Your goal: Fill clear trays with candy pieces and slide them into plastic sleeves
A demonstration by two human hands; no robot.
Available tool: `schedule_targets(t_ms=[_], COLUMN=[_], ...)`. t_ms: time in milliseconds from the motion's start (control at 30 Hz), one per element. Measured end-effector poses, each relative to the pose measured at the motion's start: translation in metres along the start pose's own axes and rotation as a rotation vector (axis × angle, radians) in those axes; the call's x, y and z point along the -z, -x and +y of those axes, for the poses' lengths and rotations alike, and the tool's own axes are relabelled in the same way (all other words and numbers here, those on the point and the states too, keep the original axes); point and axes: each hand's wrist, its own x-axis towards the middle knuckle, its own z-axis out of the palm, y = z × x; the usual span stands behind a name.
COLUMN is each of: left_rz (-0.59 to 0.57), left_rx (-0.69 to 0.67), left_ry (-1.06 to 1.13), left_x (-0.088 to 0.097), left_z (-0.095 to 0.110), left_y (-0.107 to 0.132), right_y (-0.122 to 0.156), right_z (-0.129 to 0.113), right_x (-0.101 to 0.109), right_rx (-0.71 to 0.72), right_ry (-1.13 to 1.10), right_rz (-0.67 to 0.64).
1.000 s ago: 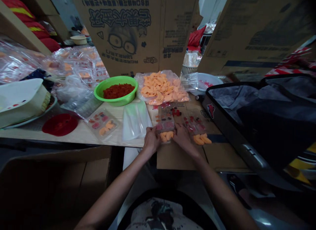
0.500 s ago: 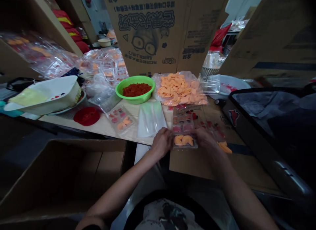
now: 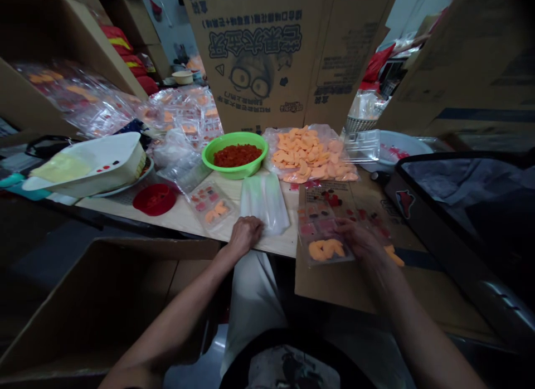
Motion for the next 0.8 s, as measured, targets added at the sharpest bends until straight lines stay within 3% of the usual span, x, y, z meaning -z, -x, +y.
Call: schedule_targets(t_ms=[167,233,333,467,533,667,800], left_rz=[-0.041,-0.015,0.114,0.37,0.412,0.275,0.16], left_rx=[0.192,0.198,0.21,0.011,-0.106,-0.315,-0.419], left_ry=[0.422,0.428,0.358,0.143,0.092,0.02,-0.006], left_x=[0.012,0.014,0.012,0.012,0.018,0.036,0.049], left_z=[-0.009,-0.009,-0.005,0.001,0.003,0.005,0.007], left_y=[-0.018,-0.021,-0.02,-0.019,-0.019,-0.018,-0.01], right_y=[0.0,0.002,0.012,0.034,0.044,0.056,0.058], right_z=[0.011,0.014,0.01,-0.004,-0.01,-0.015,-0.015], right_x=[0.014,0.018,0.019,0.004,-0.01,-0.038,-0.062], right_rx=[-0.127,-0.111,-0.126,-0.169,-0.18,-0.233,-0.235], right_ry=[-0.417,-0.478,-0.556,-0.574,-0.58,-0.563,-0.522], right_rz=[-0.192,-0.227,-0.302,-0.462,-0.578,-0.769,-0.896])
